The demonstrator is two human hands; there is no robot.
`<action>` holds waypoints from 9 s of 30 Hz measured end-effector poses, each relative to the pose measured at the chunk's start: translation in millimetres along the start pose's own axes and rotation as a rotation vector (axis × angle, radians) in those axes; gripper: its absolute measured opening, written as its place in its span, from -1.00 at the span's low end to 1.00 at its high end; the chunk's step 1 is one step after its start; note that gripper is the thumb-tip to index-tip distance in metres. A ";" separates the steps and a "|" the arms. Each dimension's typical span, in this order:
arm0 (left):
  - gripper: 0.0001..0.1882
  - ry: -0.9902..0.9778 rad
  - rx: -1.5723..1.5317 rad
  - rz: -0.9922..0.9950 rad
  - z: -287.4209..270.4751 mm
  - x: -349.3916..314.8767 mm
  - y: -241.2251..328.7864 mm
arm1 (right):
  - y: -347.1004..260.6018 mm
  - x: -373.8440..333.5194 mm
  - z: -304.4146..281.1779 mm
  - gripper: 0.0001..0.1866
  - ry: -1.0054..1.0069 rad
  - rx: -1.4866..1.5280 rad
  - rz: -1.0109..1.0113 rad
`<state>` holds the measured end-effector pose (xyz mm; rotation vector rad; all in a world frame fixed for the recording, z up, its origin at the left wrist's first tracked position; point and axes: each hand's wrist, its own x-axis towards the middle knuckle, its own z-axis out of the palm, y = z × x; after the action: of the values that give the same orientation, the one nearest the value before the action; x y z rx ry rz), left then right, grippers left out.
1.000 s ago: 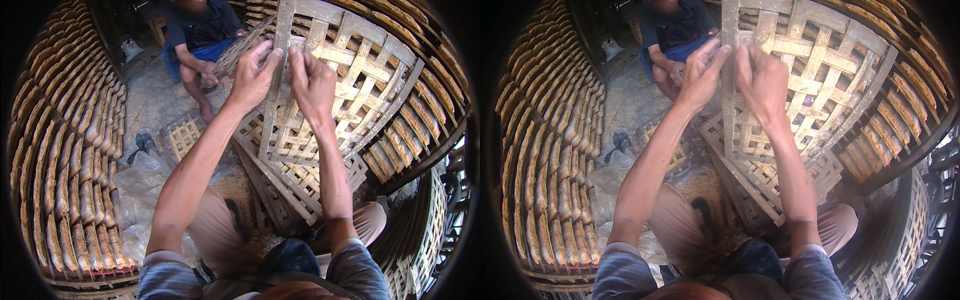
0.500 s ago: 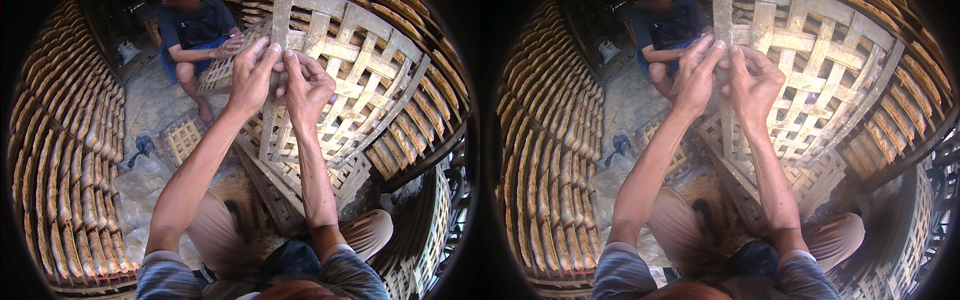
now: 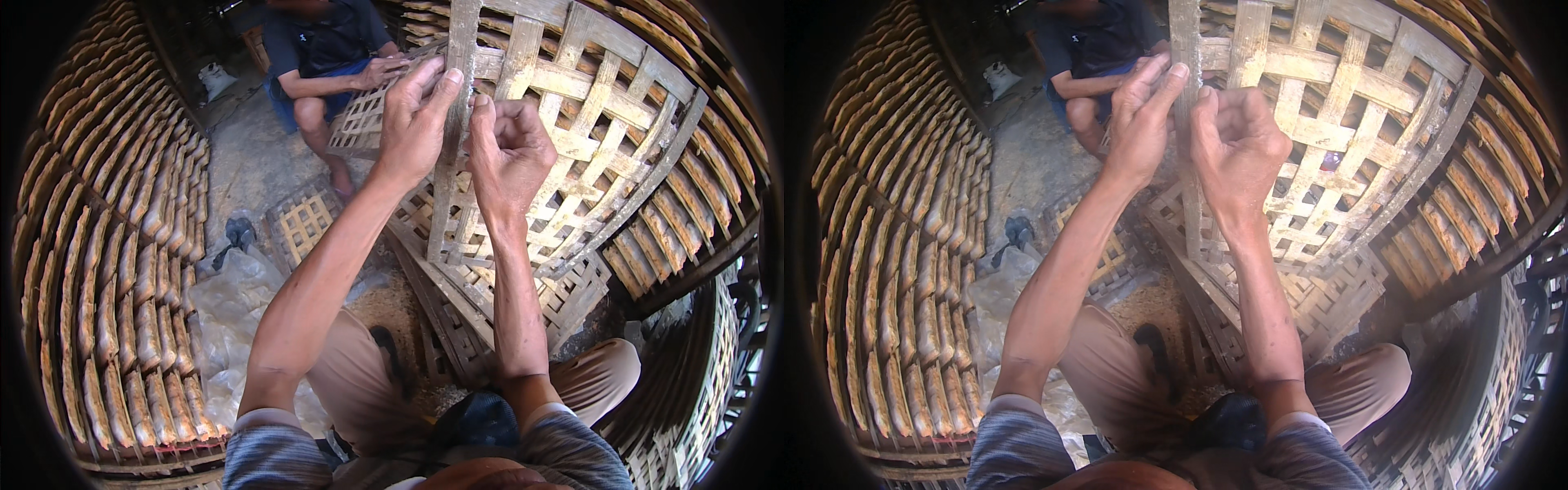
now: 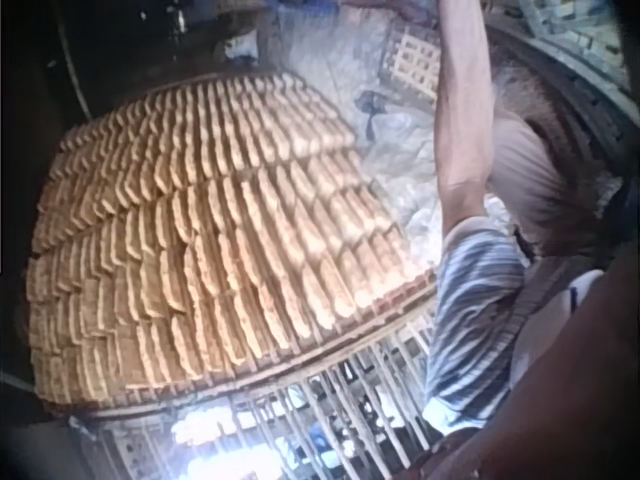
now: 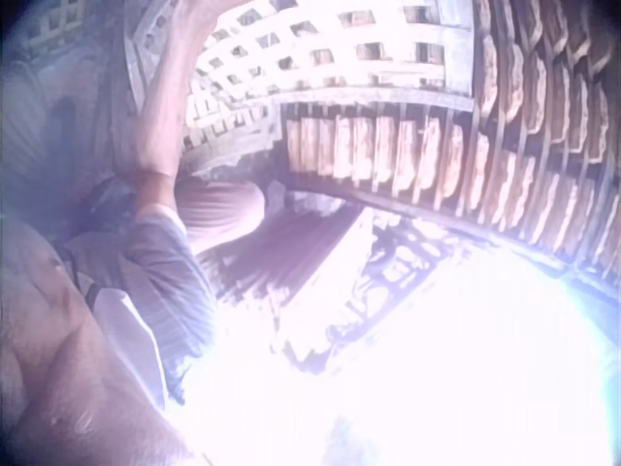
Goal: The person sits on the floor and assembles a wooden lattice frame by hand, aligning and interlocking slats. They repeatedly adjust the frame and press the joints together to secure the structure.
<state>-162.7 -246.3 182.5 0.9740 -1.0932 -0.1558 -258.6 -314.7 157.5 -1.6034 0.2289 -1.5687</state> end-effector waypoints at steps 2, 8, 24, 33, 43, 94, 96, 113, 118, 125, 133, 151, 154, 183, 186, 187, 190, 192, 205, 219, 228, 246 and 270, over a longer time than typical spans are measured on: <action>-0.69 0.015 -0.029 0.077 2.6 1.7 -2.2 | 0.6 8.5 -3.5 -0.88 0.015 -0.070 -0.145; -0.70 0.021 -0.061 0.099 4.3 3.8 -9.1 | 11.5 25.0 -5.6 -0.76 -0.060 -0.186 -0.356; -0.58 -0.050 0.044 0.029 -4.6 0.7 -3.4 | 6.3 3.8 -16.7 -0.75 -0.215 -0.744 -0.351; -0.72 0.035 0.047 0.069 1.8 4.9 -4.9 | -5.7 10.1 -6.1 -0.75 -0.075 -0.071 0.056; -0.72 0.003 -0.027 0.018 -0.3 3.3 -2.3 | -3.6 9.6 13.5 -0.78 0.001 0.181 0.127; -0.65 -0.025 0.013 0.056 -7.1 7.7 -12.3 | 12.5 12.7 -7.3 -0.86 -0.029 -0.267 -0.298; -0.62 -0.054 0.036 0.036 -8.7 8.2 -8.9 | 21.4 1.6 -18.3 -0.85 0.041 -0.181 -0.330; -0.64 0.011 -0.111 -0.155 -3.0 6.1 -3.5 | 12.8 -42.3 4.5 -0.70 -0.033 0.223 0.426; -0.61 0.030 -0.092 -0.118 -2.0 6.2 -3.3 | 16.4 -44.3 9.0 -0.74 0.022 0.228 0.369; -0.62 0.010 -0.152 -0.103 -5.1 7.1 -8.2 | 32.1 -46.7 -17.1 -0.86 -0.141 -0.155 0.056; -0.62 -0.013 -0.106 -0.112 -8.9 9.5 -12.9 | 45.4 -53.1 -22.5 -0.75 -0.108 -0.117 0.176; -0.62 -0.025 -0.048 -0.064 -5.2 10.0 -8.6 | 35.2 -44.6 -24.3 -0.86 -0.054 -0.188 -0.061; -0.62 0.001 -0.040 -0.023 -8.2 9.2 -12.6 | 34.1 -49.7 -29.8 -0.86 -0.154 -0.281 -0.045; -0.57 -0.042 -0.145 -0.096 -5.9 10.3 -14.8 | 49.2 -36.7 -30.4 -0.80 -0.239 -0.399 -0.155; -0.55 -0.037 -0.177 -0.103 -5.7 9.7 -15.1 | 43.2 -31.7 -23.4 -0.81 -0.331 -0.459 -0.130; -0.55 -0.032 -0.176 -0.101 -6.5 9.6 -15.2 | 42.2 -30.2 -23.6 -0.81 -0.367 -0.463 -0.100; -0.56 -0.027 -0.127 -0.124 -5.0 7.6 -10.2 | 43.0 -27.7 -27.1 -0.83 -0.424 -0.451 -0.038; -0.56 -0.032 -0.134 -0.131 -6.5 9.4 -8.1 | 40.3 -24.4 -28.4 -0.84 -0.442 -0.441 -0.007; -0.63 -0.047 -0.034 -0.084 -5.0 10.2 -11.3 | 56.8 -42.7 -14.3 -0.81 -0.102 -0.168 0.034; -0.66 0.002 0.137 -0.002 -8.2 8.8 -11.8 | 44.7 -43.7 -31.3 -0.76 -0.228 -0.186 0.136; -0.66 -0.012 -0.005 -0.052 -5.1 8.1 -11.9 | 32.9 -31.0 -13.0 -0.77 -0.134 0.153 0.380; -0.62 -0.001 0.008 -0.057 -7.0 6.7 -10.8 | 49.2 -42.8 -27.9 -0.83 -0.179 -0.173 0.059; -0.51 0.156 0.275 -0.055 -14.2 12.4 -27.3 | 55.1 -35.7 -32.0 -0.77 -0.311 -0.351 -0.095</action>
<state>-136.0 -261.0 169.4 1.2421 -0.9599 0.0277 -270.7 -339.1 89.7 -2.1339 0.2721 -1.3761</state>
